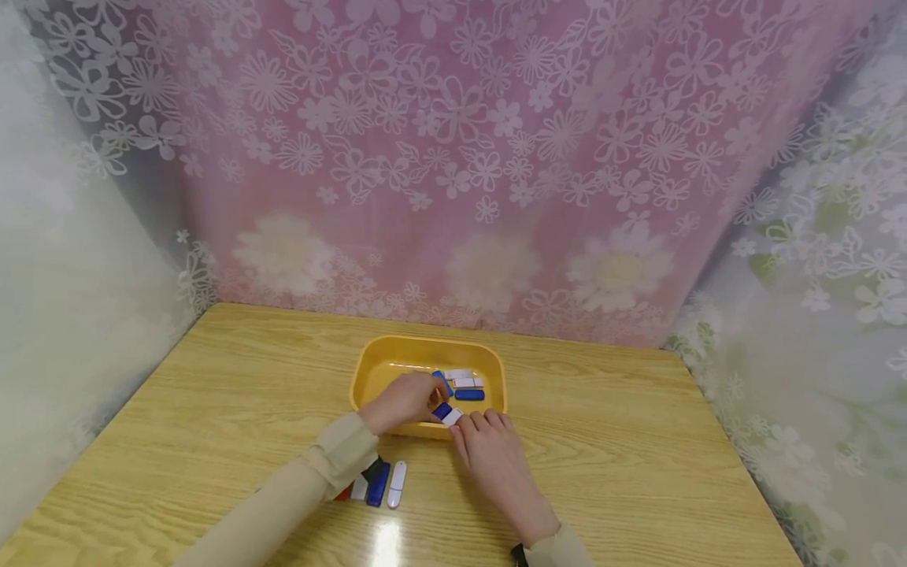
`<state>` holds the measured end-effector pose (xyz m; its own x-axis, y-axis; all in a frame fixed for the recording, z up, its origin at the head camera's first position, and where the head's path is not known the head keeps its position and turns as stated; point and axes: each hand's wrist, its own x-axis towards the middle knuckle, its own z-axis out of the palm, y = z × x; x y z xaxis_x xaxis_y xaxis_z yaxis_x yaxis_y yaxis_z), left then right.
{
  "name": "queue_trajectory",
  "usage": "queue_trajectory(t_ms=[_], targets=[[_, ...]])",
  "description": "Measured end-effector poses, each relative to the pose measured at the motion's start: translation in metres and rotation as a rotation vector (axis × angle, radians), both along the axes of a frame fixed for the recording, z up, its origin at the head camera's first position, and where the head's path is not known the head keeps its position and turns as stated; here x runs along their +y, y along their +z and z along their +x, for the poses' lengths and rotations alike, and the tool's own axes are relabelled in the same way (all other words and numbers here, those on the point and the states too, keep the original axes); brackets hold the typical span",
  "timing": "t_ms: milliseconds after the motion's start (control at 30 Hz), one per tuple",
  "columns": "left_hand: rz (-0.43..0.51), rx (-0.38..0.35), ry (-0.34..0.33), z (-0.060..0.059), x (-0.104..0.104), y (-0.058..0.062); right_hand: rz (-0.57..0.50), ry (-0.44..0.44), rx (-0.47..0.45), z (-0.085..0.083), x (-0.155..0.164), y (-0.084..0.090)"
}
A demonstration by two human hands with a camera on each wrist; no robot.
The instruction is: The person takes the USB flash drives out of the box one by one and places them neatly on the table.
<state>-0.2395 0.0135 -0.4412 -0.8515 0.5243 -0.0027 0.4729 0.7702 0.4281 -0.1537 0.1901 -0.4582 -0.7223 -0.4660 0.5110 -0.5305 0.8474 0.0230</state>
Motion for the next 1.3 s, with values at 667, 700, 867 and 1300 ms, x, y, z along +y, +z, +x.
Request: queue_trajectory(t_ms=[667,700,867,1300], targets=[[0.009,-0.058,0.101,-0.008,-0.009,0.0,-0.002,-0.012,-0.014,0.001,-0.002,0.001],[0.006,-0.061,0.099,-0.007,-0.01,0.0,-0.002,-0.012,-0.015,0.001,-0.002,0.001],[0.006,-0.059,0.058,-0.006,-0.013,0.003,-0.004,-0.015,-0.012,0.001,-0.002,0.0],[0.046,-0.066,0.051,-0.006,-0.014,0.003,-0.016,-0.008,-0.007,0.0,-0.001,-0.001]])
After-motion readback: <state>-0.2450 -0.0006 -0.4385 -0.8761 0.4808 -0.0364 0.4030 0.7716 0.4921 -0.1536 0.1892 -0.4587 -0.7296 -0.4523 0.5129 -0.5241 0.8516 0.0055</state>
